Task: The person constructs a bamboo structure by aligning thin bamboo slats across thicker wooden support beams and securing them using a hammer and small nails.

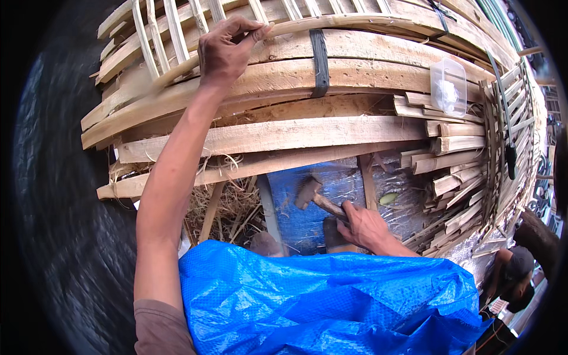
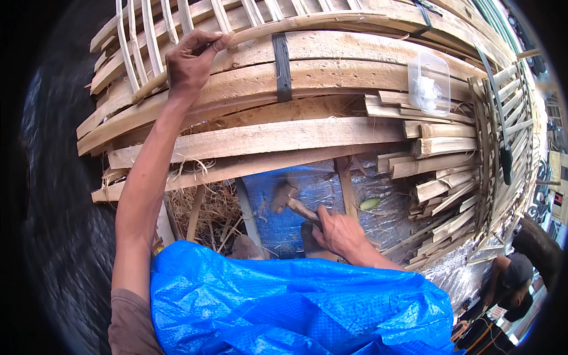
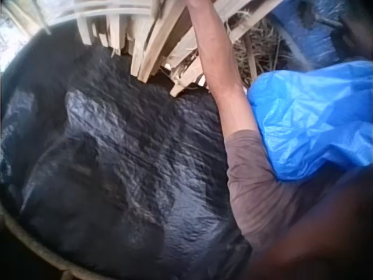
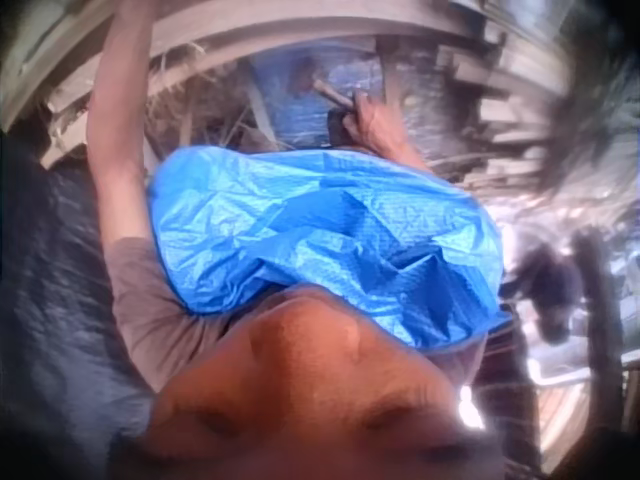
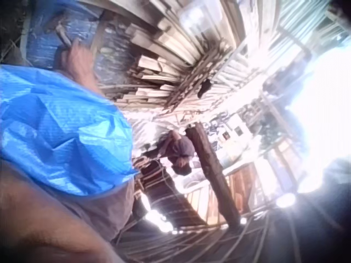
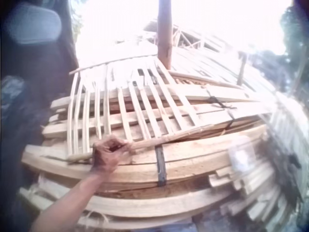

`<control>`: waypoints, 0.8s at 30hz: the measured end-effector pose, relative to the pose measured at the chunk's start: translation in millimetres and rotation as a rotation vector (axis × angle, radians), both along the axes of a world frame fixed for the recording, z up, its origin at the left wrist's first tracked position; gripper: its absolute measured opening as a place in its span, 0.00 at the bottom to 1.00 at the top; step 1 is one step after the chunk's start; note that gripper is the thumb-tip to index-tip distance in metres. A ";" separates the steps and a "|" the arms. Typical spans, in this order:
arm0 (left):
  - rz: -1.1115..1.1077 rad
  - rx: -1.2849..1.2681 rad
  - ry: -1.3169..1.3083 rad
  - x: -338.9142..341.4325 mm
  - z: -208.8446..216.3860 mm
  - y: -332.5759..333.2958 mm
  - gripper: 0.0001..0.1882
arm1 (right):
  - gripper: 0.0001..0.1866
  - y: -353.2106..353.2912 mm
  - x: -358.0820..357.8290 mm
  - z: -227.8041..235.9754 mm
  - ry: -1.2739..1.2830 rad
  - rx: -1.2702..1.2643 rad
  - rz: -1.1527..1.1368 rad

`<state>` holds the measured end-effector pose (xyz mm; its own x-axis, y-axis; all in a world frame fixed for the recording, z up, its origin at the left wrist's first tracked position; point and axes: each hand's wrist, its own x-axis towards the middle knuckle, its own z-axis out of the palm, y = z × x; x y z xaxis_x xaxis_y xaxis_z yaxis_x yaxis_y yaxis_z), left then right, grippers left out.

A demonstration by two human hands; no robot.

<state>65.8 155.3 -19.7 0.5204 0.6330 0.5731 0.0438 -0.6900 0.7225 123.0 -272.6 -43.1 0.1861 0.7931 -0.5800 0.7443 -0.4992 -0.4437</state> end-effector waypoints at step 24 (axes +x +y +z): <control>0.080 0.123 0.039 -2.3 2.9 -6.9 0.25 | 0.19 211.2 75.5 116.7 0.147 0.688 -0.151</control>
<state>63.5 148.4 -16.7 0.4940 0.5996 0.6296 0.1286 -0.7666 0.6292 198.5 -61.3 73.6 0.2811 0.9596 0.0149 0.5976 -0.1629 -0.7851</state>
